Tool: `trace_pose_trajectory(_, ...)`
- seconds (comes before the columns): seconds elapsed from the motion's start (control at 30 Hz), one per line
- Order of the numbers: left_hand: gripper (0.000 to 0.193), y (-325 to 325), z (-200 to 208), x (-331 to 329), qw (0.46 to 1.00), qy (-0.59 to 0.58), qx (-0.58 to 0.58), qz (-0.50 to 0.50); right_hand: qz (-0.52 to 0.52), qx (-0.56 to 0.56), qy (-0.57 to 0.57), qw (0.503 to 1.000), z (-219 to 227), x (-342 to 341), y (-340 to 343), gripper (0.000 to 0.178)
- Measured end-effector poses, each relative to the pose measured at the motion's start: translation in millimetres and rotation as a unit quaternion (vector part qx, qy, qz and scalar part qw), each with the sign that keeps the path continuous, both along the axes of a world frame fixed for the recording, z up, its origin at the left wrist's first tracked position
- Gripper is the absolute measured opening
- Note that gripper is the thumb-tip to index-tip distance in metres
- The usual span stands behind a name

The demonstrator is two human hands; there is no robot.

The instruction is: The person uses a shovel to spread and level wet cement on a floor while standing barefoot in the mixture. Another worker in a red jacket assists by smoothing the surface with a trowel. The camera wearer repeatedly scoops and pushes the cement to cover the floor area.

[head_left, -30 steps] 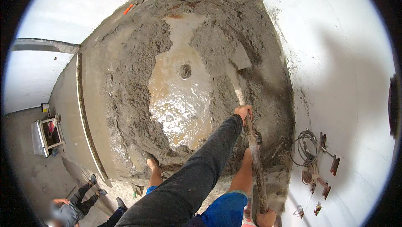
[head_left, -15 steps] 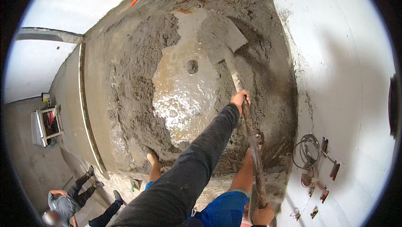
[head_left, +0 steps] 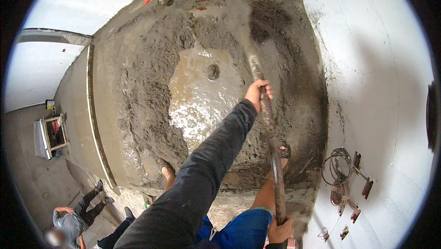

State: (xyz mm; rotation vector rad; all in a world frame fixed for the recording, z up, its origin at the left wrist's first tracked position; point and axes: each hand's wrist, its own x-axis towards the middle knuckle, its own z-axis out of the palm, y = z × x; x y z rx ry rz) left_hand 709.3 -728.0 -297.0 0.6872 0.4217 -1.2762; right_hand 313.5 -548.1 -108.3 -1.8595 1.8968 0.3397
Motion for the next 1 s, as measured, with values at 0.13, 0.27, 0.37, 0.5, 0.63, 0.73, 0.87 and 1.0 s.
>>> trace_pose_trajectory(0.13,0.012,-42,-3,-23,0.99,-0.079,-0.037,-0.107,-0.032,0.075,-0.059,0.995,-22,-25,3,0.037)
trace_pose_trajectory(0.27,0.034,-103,-8,-69,0.977,-0.147,0.026,-0.151,-0.012,0.011,-0.044,0.999,-58,-26,-15,0.028)
trace_pose_trajectory(0.37,0.052,-158,-43,-92,0.905,-0.291,0.128,-0.281,-0.029,0.006,-0.027,0.999,-78,-15,-63,0.028)
trace_pose_trajectory(0.5,0.063,-157,-198,38,0.649,-0.585,0.135,-0.467,0.039,0.052,-0.131,0.989,-118,43,-92,0.034)
trace_pose_trajectory(0.63,0.031,-219,-182,-22,0.809,-0.436,0.234,-0.318,0.026,0.046,-0.086,0.995,-126,36,-149,0.037)
trace_pose_trajectory(0.73,0.024,-190,-183,52,0.727,-0.56,0.201,-0.341,0.049,0.067,-0.111,0.99,-133,64,-155,0.037)
trace_pose_trajectory(0.87,0.011,-207,-109,22,0.903,-0.31,0.209,-0.212,0.048,0.033,-0.092,0.994,-122,55,-184,0.037)
trace_pose_trajectory(1.0,0.02,-150,-112,71,0.925,-0.31,0.18,-0.131,0.092,0.025,-0.098,0.991,-113,78,-157,0.035)
